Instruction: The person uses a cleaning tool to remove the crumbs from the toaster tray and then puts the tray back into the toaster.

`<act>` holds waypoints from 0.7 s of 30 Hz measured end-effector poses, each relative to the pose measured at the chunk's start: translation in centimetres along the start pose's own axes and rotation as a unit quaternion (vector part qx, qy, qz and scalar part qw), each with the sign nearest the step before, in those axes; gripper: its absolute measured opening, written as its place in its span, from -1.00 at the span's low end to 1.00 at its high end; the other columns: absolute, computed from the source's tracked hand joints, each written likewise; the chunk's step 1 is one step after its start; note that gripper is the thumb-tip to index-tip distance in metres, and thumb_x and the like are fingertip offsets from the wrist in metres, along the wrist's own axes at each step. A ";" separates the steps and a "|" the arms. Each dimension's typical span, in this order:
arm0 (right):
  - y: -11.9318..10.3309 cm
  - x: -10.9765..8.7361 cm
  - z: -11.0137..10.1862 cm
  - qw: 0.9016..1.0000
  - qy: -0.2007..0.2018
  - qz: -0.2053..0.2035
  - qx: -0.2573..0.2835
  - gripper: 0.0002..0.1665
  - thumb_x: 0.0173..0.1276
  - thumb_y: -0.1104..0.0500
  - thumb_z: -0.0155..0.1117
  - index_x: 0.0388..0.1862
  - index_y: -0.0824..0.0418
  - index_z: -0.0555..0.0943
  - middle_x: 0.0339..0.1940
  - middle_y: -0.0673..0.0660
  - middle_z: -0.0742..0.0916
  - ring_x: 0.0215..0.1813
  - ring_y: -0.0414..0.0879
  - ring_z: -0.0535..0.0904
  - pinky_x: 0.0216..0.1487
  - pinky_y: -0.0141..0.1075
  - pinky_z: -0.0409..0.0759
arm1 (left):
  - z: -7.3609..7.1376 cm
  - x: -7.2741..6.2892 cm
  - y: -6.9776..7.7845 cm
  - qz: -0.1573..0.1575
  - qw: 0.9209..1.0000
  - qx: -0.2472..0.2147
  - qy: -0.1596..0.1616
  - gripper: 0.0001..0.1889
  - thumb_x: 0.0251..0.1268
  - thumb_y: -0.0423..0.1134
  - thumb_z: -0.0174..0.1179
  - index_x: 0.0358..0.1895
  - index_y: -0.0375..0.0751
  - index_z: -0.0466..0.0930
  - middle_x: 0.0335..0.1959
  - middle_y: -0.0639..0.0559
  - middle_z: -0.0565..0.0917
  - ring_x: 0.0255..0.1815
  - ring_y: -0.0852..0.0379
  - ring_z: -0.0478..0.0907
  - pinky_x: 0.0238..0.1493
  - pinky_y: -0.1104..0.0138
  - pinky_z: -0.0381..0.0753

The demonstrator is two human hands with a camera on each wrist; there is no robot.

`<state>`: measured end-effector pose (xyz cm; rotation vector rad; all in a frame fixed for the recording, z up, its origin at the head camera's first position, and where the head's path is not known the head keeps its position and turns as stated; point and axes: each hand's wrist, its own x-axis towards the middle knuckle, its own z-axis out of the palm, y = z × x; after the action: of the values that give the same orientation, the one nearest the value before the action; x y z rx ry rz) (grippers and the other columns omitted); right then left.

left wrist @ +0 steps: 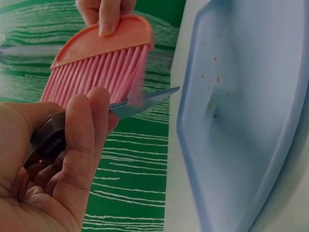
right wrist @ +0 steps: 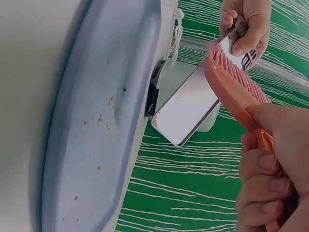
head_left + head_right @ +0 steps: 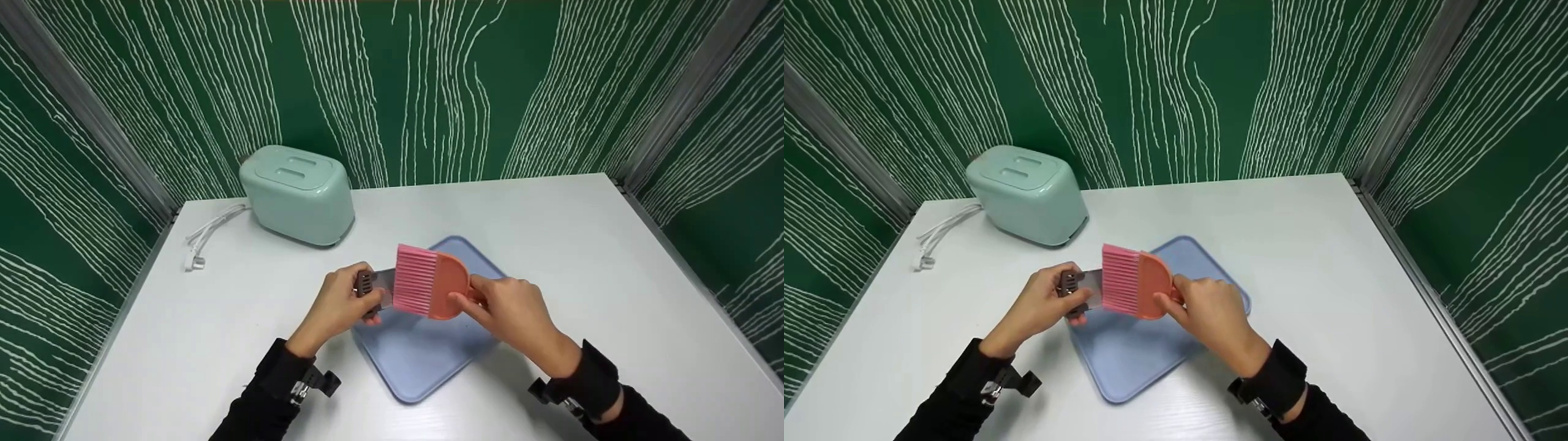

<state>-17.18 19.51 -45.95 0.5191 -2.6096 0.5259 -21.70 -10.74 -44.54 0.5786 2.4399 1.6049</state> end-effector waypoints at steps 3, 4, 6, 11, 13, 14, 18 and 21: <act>0.5 -0.2 0.0 1.000 0.008 -0.007 -0.013 -0.52 0.37 -0.07 0.58 -0.55 0.03 0.47 -0.73 -0.20 0.35 -0.63 -0.33 0.16 -0.54 -0.43 0.07 | -0.1 -0.1 0.1 -0.002 1.000 0.005 0.004 -0.95 0.41 -0.37 0.24 -0.24 -0.23 0.55 -0.55 -0.08 0.76 -0.67 0.19 0.74 -0.39 -0.22 0.77; 0.6 -0.2 0.0 1.000 0.008 -0.008 -0.018 -0.51 0.36 -0.07 0.58 -0.55 0.03 0.47 -0.73 -0.19 0.35 -0.63 -0.33 0.16 -0.54 -0.43 0.07 | -0.2 -0.1 0.1 -0.002 1.000 0.006 0.005 -0.95 0.41 -0.37 0.24 -0.24 -0.22 0.56 -0.56 -0.05 0.76 -0.67 0.19 0.74 -0.38 -0.22 0.77; 0.9 -0.3 0.0 1.000 0.008 -0.009 -0.026 -0.51 0.36 -0.07 0.58 -0.55 0.04 0.47 -0.74 -0.18 0.35 -0.63 -0.31 0.16 -0.54 -0.43 0.06 | -0.3 -0.2 0.2 -0.003 1.000 0.006 0.006 -0.95 0.41 -0.38 0.25 -0.23 -0.23 0.56 -0.56 -0.02 0.75 -0.67 0.18 0.74 -0.38 -0.23 0.77; 1.5 -0.5 -0.1 0.999 0.006 -0.007 -0.044 -0.54 0.38 -0.06 0.57 -0.53 0.05 0.50 -0.76 -0.14 0.42 -0.65 -0.29 0.21 -0.56 -0.41 0.10 | -0.6 -0.2 0.3 0.001 1.000 0.009 0.006 -0.95 0.42 -0.38 0.26 -0.21 -0.24 0.57 -0.56 -0.02 0.74 -0.66 0.17 0.75 -0.39 -0.19 0.78; 1.7 -0.6 -0.2 0.999 0.007 -0.005 -0.051 -0.54 0.38 -0.06 0.57 -0.54 0.05 0.51 -0.76 -0.12 0.46 -0.66 -0.27 0.25 -0.58 -0.40 0.13 | -0.7 -0.3 0.3 0.002 1.000 0.011 0.006 -0.95 0.42 -0.38 0.26 -0.21 -0.24 0.57 -0.56 -0.03 0.75 -0.66 0.17 0.75 -0.39 -0.18 0.78; 1.8 -0.6 -0.2 0.999 0.007 -0.004 -0.054 -0.54 0.38 -0.05 0.57 -0.54 0.05 0.50 -0.76 -0.10 0.48 -0.67 -0.26 0.27 -0.59 -0.39 0.14 | -0.8 -0.3 0.3 0.004 1.000 0.013 0.006 -0.95 0.42 -0.38 0.26 -0.21 -0.24 0.57 -0.56 -0.03 0.75 -0.66 0.16 0.75 -0.39 -0.18 0.78; 2.2 -0.6 -0.2 0.998 0.010 -0.003 -0.070 -0.55 0.38 -0.04 0.57 -0.53 0.09 0.52 -0.75 -0.02 0.56 -0.69 -0.20 0.33 -0.62 -0.36 0.22 | -0.9 -0.3 0.5 0.008 1.000 0.019 0.007 -0.95 0.42 -0.37 0.26 -0.21 -0.24 0.58 -0.57 -0.02 0.76 -0.66 0.16 0.75 -0.38 -0.20 0.77; 2.7 -0.6 -0.2 0.996 0.018 -0.006 -0.084 -0.56 0.38 -0.03 0.58 -0.51 0.11 0.55 -0.74 0.03 0.59 -0.70 -0.17 0.36 -0.64 -0.34 0.25 | -1.0 -0.3 0.6 0.011 1.000 0.025 0.007 -0.96 0.42 -0.37 0.26 -0.21 -0.23 0.59 -0.58 -0.02 0.76 -0.66 0.15 0.75 -0.38 -0.20 0.77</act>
<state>-17.74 22.03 -46.86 0.4666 -2.5859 0.3059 -21.62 -11.52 -43.63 0.6047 2.4992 1.5656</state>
